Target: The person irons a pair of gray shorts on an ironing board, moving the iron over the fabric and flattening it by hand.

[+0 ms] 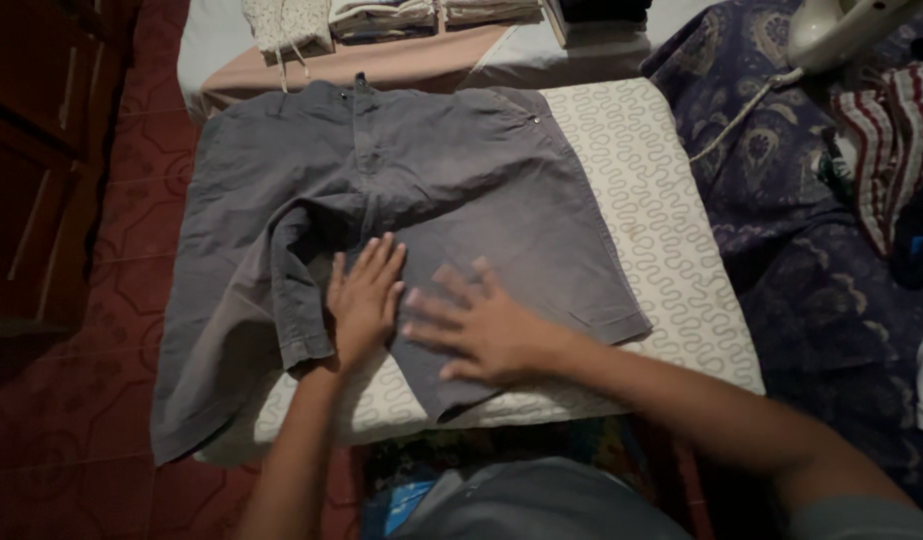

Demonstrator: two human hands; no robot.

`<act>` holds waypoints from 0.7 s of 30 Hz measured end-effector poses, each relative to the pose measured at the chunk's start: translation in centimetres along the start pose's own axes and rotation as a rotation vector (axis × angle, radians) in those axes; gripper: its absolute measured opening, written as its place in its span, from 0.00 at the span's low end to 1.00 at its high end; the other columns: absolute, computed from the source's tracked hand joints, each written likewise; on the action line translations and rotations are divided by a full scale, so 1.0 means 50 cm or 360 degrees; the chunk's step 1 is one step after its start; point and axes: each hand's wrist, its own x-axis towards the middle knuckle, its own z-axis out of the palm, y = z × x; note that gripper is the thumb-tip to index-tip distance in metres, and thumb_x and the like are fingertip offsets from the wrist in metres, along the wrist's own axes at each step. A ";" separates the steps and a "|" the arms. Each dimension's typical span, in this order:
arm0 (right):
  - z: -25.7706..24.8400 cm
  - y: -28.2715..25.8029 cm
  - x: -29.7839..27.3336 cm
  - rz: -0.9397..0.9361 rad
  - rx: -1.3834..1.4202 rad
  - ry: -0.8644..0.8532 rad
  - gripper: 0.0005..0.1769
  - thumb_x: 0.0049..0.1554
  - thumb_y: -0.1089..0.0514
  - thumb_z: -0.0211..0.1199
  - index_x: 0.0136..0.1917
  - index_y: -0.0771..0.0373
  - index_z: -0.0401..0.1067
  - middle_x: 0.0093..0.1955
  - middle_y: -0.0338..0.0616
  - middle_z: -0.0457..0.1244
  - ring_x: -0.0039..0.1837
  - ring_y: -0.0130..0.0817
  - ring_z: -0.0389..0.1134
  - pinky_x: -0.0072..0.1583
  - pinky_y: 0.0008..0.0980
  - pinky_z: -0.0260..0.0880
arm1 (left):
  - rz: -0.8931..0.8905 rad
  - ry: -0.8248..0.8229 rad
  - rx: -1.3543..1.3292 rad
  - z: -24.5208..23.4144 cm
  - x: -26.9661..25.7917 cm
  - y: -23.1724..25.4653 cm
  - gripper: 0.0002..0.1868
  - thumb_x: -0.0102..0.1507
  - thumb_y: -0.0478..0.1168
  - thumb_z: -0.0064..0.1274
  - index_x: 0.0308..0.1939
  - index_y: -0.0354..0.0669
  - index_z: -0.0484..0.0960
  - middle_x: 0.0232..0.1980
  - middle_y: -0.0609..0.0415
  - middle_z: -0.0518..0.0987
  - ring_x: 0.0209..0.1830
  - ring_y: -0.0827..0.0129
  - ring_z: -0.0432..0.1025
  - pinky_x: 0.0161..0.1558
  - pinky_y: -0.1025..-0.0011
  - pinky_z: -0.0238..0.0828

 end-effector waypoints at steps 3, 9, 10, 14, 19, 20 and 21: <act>0.025 -0.042 -0.009 -0.0384 -0.0178 0.0318 0.39 0.65 0.25 0.33 0.84 0.37 0.44 0.87 0.38 0.36 0.85 0.56 0.31 0.75 0.74 0.27 | -0.0033 -0.0015 -0.0046 -0.014 -0.013 -0.007 0.28 0.71 0.46 0.40 0.76 0.51 0.65 0.82 0.54 0.58 0.82 0.61 0.50 0.76 0.44 0.36; -0.016 -0.126 -0.064 -0.0600 0.0371 -0.0007 0.37 0.65 0.29 0.37 0.78 0.46 0.60 0.87 0.45 0.40 0.85 0.61 0.34 0.76 0.74 0.30 | -0.0245 -0.0125 -0.0051 -0.040 0.005 0.026 0.29 0.68 0.49 0.43 0.75 0.56 0.65 0.82 0.55 0.54 0.82 0.61 0.46 0.73 0.38 0.34; -0.026 -0.128 -0.072 -0.0631 0.0449 -0.0080 0.34 0.64 0.30 0.40 0.74 0.47 0.65 0.86 0.46 0.42 0.85 0.63 0.34 0.76 0.72 0.32 | -0.0328 -0.0161 -0.0031 -0.042 0.012 0.039 0.31 0.67 0.51 0.44 0.75 0.56 0.64 0.82 0.55 0.53 0.81 0.60 0.45 0.72 0.37 0.33; -0.049 -0.051 -0.103 -0.0455 0.1549 -0.0406 0.28 0.66 0.39 0.46 0.69 0.54 0.72 0.83 0.48 0.52 0.85 0.53 0.47 0.78 0.55 0.48 | -0.0614 -0.0427 0.0217 -0.047 0.041 0.083 0.38 0.67 0.58 0.44 0.79 0.55 0.58 0.83 0.49 0.48 0.82 0.52 0.38 0.72 0.36 0.25; -0.042 0.086 -0.158 0.0392 0.0721 0.0521 0.24 0.65 0.43 0.53 0.70 0.53 0.68 0.76 0.46 0.60 0.78 0.48 0.59 0.76 0.43 0.61 | -0.0183 -0.0207 0.0245 0.005 0.079 0.140 0.35 0.70 0.58 0.41 0.76 0.44 0.62 0.82 0.43 0.55 0.83 0.49 0.45 0.76 0.43 0.36; -0.042 0.104 -0.172 0.0490 0.0423 0.0499 0.29 0.63 0.42 0.53 0.74 0.53 0.64 0.78 0.49 0.55 0.79 0.54 0.53 0.75 0.47 0.56 | -0.0051 -0.0157 0.0047 0.013 0.085 0.153 0.35 0.70 0.58 0.41 0.77 0.45 0.62 0.82 0.41 0.56 0.83 0.47 0.46 0.76 0.45 0.39; -0.040 0.115 -0.184 0.0583 0.0126 0.0473 0.34 0.62 0.41 0.54 0.78 0.53 0.60 0.80 0.51 0.51 0.81 0.60 0.46 0.74 0.51 0.51 | 0.0041 -0.0146 0.0019 0.019 0.086 0.165 0.35 0.69 0.59 0.42 0.76 0.48 0.62 0.81 0.43 0.56 0.82 0.48 0.47 0.76 0.44 0.38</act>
